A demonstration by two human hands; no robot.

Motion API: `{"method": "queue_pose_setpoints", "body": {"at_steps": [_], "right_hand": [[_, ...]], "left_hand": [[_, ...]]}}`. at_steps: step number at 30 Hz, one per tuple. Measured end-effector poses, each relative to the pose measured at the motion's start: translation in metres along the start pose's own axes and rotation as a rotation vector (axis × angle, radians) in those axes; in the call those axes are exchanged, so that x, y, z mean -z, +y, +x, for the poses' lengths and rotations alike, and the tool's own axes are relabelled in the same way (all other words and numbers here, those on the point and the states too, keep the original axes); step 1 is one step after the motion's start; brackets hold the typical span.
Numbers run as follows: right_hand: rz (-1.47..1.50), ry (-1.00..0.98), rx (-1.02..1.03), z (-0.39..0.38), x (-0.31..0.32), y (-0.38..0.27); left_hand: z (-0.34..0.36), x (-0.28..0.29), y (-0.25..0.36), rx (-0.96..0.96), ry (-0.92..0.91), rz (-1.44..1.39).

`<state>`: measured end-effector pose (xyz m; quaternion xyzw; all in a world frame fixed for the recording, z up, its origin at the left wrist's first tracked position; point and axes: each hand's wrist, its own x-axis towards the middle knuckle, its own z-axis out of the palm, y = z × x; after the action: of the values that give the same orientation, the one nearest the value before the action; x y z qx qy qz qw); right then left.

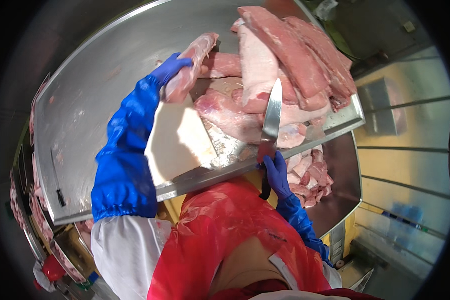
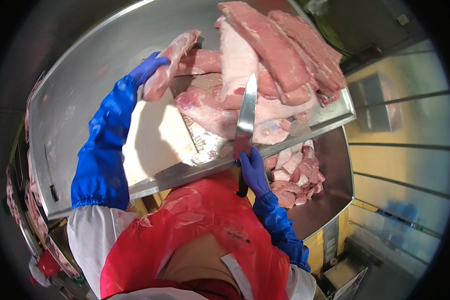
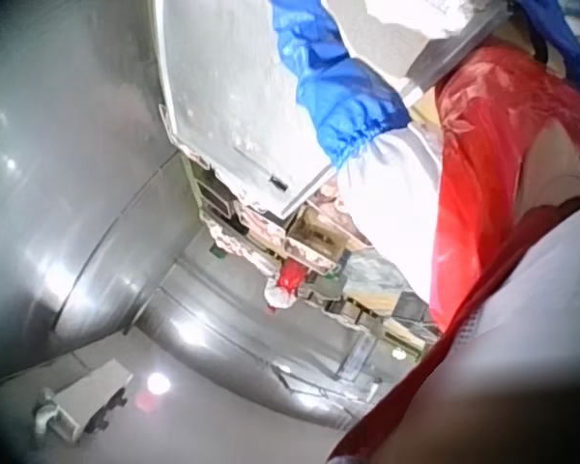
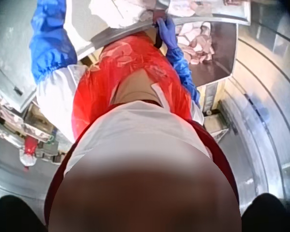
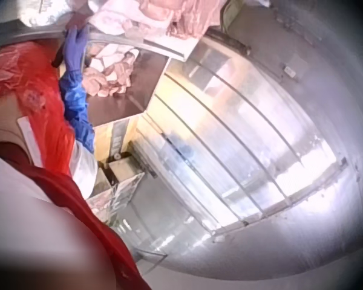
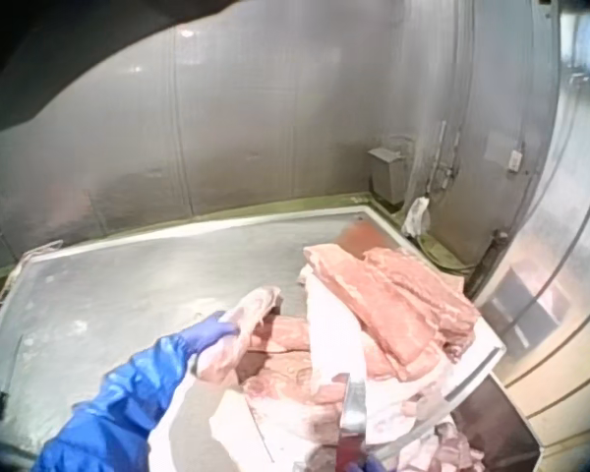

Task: The person cuts large pieces of raw meat into smaller portions using a knife on a white cutting board. The cut pieces are placed into a metal tray. The person wears blue gloves and a red apron.

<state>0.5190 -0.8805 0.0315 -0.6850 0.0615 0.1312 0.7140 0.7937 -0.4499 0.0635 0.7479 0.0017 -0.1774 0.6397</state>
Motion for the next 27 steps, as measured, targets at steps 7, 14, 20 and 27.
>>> {"method": "queue_pose_setpoints", "body": {"at_steps": [7, 14, 20, 27], "right_hand": [[-0.054, -0.245, -0.122, 0.016, -0.064, 0.008], [-0.673, -0.555, 0.319, 0.021, -0.198, -0.004], [-0.819, -0.447, 1.066, 0.029, -0.318, 0.012], [-1.101, -0.683, 0.677, 0.009, -0.281, 0.025]], "left_hand": [[-0.279, -0.033, -0.035, 0.415, 0.275, 1.122], [-0.446, -0.054, -0.124, 0.272, 0.88, 0.882], [-0.514, -0.071, -0.147, 0.329, 1.026, 0.755], [-0.38, -0.055, -0.138, 0.091, 0.94, 1.147]]}}
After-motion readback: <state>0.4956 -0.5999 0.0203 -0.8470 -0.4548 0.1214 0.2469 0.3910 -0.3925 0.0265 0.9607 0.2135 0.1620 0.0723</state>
